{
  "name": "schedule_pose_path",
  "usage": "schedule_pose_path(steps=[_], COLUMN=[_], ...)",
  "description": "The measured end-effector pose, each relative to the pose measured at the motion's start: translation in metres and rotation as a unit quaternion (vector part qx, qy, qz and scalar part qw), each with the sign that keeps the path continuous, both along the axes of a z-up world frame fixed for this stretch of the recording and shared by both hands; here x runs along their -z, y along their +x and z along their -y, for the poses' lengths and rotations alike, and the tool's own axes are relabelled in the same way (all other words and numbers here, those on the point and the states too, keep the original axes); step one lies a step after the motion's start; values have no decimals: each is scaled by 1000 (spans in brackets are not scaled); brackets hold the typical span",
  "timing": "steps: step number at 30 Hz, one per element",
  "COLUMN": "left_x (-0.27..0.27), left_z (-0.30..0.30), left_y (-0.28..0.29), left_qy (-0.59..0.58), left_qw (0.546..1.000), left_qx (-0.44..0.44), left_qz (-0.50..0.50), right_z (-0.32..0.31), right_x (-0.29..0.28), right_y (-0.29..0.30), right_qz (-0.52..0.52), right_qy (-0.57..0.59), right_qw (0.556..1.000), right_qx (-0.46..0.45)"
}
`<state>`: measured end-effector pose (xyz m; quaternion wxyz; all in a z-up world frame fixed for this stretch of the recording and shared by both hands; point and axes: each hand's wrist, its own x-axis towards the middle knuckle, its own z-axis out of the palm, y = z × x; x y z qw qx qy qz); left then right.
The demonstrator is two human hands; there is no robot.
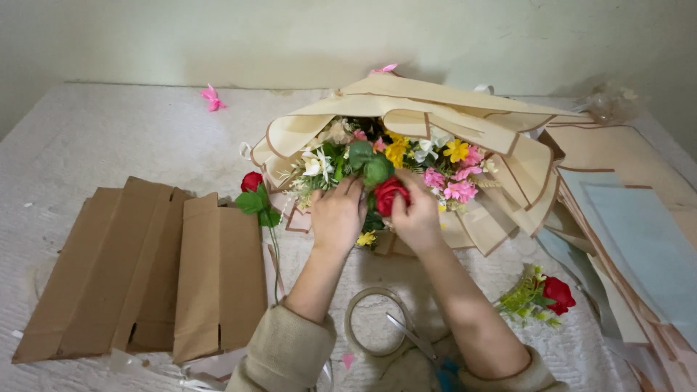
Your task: A person prepares a rose by taping its stem and then inserts it into a larger floral bouquet at a design station.
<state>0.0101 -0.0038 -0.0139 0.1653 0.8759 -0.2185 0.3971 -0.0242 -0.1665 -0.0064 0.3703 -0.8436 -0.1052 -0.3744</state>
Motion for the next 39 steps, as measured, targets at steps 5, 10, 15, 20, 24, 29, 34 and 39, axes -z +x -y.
schedule_pose_path(steps=[5, 10, 15, 20, 24, 29, 34, 39], left_x=[4, -1, -25, -60, -64, -65, -56, -47], left_z=[1, -1, -3, -10, -12, -21, -18, -17], left_y=[0, -3, -18, -30, -31, -28, -28, -18], left_qy=[2, 11, 9, -30, -31, -67, -31, 28], left_qw=[1000, 1000, 999, 994, 996, 995, 987, 979], left_qx=[-1, -7, 4, 38, 39, 15, 14, -6], left_qz=[-10, -7, -38, -99, -71, -67, -156, -203], right_z=[15, 7, 9, 4, 4, 8, -4, 3], right_x=[2, -4, -11, -21, -23, -25, -32, -26], right_y=[2, -1, -10, -13, -15, -17, -25, -17], right_qz=[13, -39, 6, 45, 48, 29, 8, -20], right_qy=[31, 90, 111, 64, 76, 75, 89, 88], right_qw=[999, 994, 991, 991, 985, 984, 980, 976], right_qx=[-20, -52, -81, -113, -146, -159, -177, -197])
